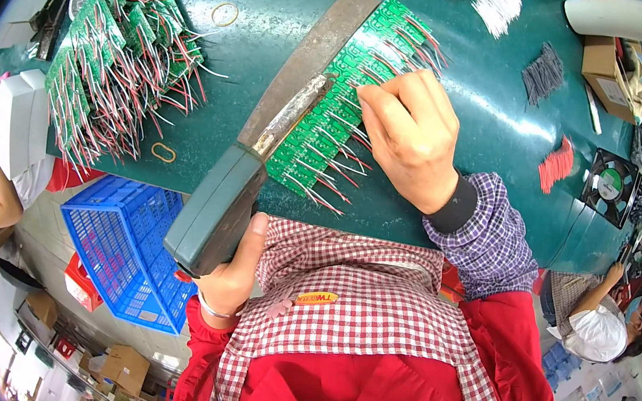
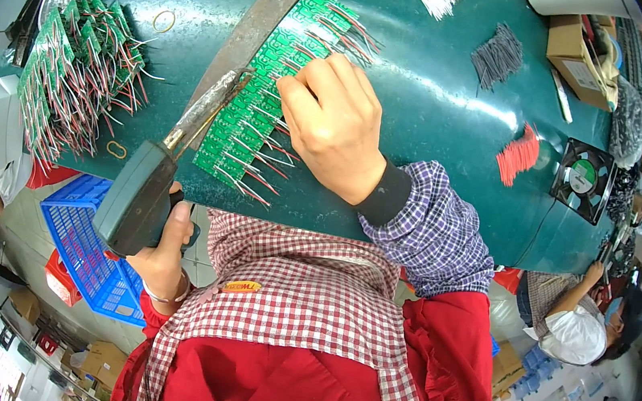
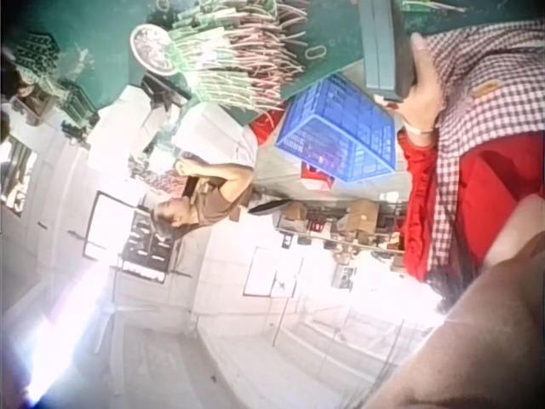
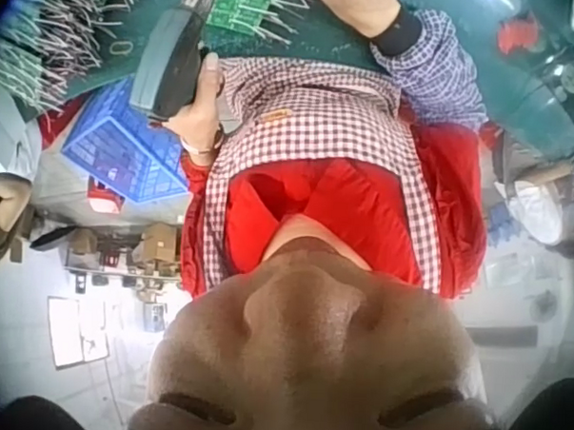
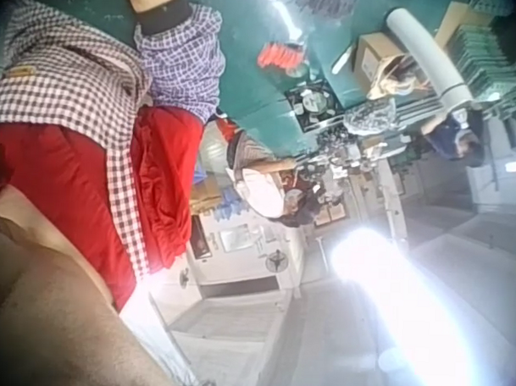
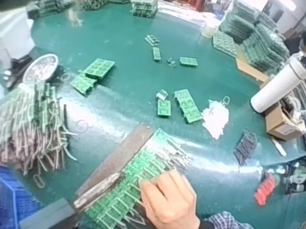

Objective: The person solders wires onto circuit boards using a handheld soldering gun, positioning and holding the wires by hand on the work table.

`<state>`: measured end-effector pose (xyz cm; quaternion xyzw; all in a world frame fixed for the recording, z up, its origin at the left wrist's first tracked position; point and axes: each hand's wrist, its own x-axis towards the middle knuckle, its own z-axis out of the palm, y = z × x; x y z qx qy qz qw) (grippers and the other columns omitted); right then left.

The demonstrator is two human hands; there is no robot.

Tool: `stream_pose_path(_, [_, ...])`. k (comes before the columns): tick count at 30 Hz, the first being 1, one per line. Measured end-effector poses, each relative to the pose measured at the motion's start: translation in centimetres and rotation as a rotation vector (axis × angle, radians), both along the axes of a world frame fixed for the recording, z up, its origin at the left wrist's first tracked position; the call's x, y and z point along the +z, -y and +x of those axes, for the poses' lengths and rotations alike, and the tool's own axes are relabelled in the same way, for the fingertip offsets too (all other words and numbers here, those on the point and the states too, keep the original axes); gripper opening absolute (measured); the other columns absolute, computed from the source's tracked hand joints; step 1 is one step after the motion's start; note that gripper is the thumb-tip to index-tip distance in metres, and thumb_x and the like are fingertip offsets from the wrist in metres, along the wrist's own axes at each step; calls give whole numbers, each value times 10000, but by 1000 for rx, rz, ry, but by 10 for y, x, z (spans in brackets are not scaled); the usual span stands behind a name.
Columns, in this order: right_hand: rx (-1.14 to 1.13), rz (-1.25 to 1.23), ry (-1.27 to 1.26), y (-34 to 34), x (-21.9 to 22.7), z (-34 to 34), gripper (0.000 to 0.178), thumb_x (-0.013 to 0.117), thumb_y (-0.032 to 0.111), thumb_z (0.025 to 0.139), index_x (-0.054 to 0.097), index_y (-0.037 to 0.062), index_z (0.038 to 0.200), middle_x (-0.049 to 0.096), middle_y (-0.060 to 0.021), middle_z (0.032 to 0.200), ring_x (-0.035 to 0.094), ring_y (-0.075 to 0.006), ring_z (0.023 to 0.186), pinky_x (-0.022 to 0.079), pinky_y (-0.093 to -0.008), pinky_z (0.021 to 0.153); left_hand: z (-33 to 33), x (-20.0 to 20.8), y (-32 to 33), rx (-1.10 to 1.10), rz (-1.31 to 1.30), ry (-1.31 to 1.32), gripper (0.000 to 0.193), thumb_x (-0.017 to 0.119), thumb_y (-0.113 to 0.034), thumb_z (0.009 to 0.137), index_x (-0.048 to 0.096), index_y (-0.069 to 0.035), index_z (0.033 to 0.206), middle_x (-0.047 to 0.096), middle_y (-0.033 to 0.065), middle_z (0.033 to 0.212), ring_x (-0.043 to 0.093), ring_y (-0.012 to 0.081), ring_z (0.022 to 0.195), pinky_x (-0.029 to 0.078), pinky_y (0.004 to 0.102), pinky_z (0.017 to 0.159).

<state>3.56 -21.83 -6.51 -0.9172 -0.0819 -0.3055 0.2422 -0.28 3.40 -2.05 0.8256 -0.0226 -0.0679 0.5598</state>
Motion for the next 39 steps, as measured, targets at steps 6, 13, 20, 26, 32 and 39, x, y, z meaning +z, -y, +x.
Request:
stream_pose_path(6, [2, -3, -11, 0, -2, -1, 176, 736, 17, 693, 634, 68, 828, 517, -33, 757, 537, -218, 725, 452, -341, 643, -2, 1, 0, -13, -23, 58, 321, 656, 101, 836, 619, 74, 1154, 663, 114, 961, 544, 98, 584, 418, 234, 507])
stream_pose_path(13, [1, 1, -16, 2, 0, -2, 162, 741, 30, 712, 639, 67, 833, 533, -40, 776, 552, -224, 743, 461, -342, 647, -9, 11, 3, 97, -84, -137, 362, 772, -6, 816, 650, 51, 1152, 688, 127, 1087, 652, 189, 935, 513, 306, 813])
stream_pose_path(20, [-245, 40, -27, 48, 26, -61, 178, 752, -38, 744, 689, 41, 890, 600, -79, 816, 578, -261, 731, 469, -354, 635, -8, 5, 7, 89, -49, -48, 349, 715, 34, 835, 624, 61, 1171, 684, 120, 1030, 595, 137, 761, 467, 268, 674])
stream_pose_path(26, [-731, -2, -88, 113, 18, -147, 116, 743, -17, 768, 702, 35, 863, 585, -71, 830, 552, -249, 788, 458, -363, 694, -5, 21, 25, 173, -11, -106, 246, 640, -28, 895, 634, 52, 1127, 573, 24, 717, 471, 73, 580, 350, 228, 536])
stream_pose_path(32, [-849, -151, -101, 136, 7, -174, 115, 756, 20, 766, 706, 39, 868, 602, -68, 866, 573, -260, 825, 475, -376, 712, -3, 28, 34, 50, 66, -117, 220, 581, -32, 942, 620, 69, 1134, 501, 18, 679, 427, 80, 589, 332, 222, 565])
stream_pose_path(39, [-824, -193, -120, 150, 0, -171, 95, 748, 35, 772, 678, 47, 836, 611, -69, 848, 583, -277, 834, 487, -379, 717, -11, 27, 32, 112, 43, -84, 217, 591, -31, 935, 624, 71, 1125, 520, 31, 700, 440, 83, 592, 340, 229, 556])
